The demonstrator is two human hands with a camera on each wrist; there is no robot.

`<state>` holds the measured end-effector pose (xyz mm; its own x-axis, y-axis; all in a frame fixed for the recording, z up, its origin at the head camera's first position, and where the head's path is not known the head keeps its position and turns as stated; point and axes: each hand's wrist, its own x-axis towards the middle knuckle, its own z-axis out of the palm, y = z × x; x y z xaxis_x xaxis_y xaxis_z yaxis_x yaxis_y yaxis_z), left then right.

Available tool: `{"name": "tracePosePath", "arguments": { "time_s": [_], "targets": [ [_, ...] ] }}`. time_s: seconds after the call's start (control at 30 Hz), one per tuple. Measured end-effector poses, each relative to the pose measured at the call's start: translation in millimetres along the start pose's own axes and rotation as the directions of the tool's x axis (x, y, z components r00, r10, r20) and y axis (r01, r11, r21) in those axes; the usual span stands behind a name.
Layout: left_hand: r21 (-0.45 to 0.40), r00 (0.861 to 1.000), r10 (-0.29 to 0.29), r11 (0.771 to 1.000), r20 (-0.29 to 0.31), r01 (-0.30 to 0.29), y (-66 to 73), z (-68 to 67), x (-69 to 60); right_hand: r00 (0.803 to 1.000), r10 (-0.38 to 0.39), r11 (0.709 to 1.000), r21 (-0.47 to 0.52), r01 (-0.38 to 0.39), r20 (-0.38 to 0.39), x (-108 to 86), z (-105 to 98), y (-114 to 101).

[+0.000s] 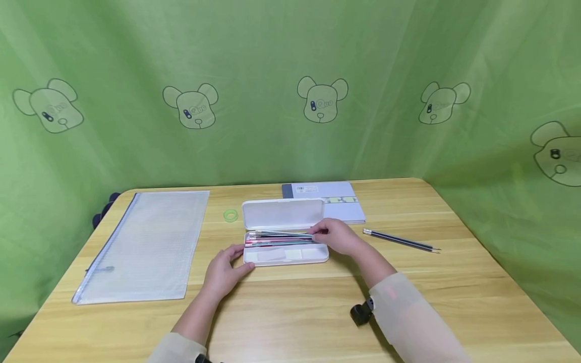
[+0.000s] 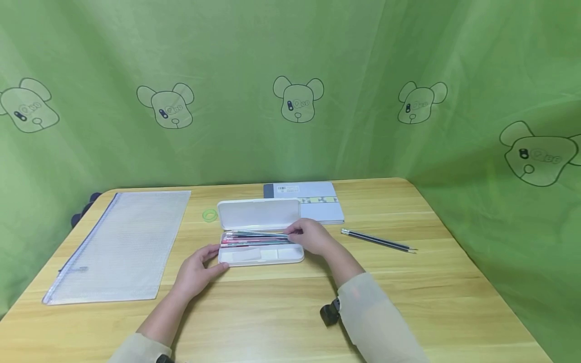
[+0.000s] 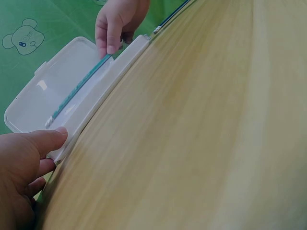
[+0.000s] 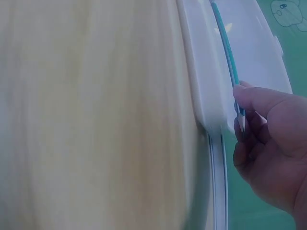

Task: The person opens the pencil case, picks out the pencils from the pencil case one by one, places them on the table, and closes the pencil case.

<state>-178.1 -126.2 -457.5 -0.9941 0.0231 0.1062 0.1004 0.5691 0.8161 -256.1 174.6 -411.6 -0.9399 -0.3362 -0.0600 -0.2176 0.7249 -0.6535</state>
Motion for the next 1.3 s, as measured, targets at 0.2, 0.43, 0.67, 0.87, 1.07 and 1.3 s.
{"name": "tracePosePath", "arguments": {
  "time_s": [0.2,0.43,0.67,0.87,1.07,1.3],
  "targets": [
    [0.0,1.0,-0.004,1.0,0.001,0.004,0.2,0.1,0.1,1.0,-0.026,0.999,0.034,0.027,-0.015,-10.7,-13,6],
    [-0.001,1.0,-0.013,1.0,0.003,0.013,0.4,-0.1,-0.6,0.999,0.014,1.0,0.025,-0.013,-0.038,-23.3,-29,22],
    [-0.003,1.0,-0.024,1.0,0.004,0.024,0.7,0.0,-1.6,0.998,0.006,1.0,-0.015,-0.007,-0.067,-43.9,-50,38],
    [-0.004,1.0,-0.024,1.0,0.008,0.024,0.7,0.2,-1.8,0.996,0.025,0.999,-0.026,-0.027,-0.085,-66.7,-69,58],
    [0.003,0.999,-0.04,0.999,0.007,0.04,0.5,0.2,-1.3,0.99,0.058,0.995,-0.07,-0.068,-0.129,-85.4,-86,78],
    [-0.003,0.999,-0.043,0.999,0.009,0.043,0.9,0.8,-1.4,0.982,0.082,0.987,-0.123,-0.103,-0.17,-104.9,-101,104]
  ]
}}
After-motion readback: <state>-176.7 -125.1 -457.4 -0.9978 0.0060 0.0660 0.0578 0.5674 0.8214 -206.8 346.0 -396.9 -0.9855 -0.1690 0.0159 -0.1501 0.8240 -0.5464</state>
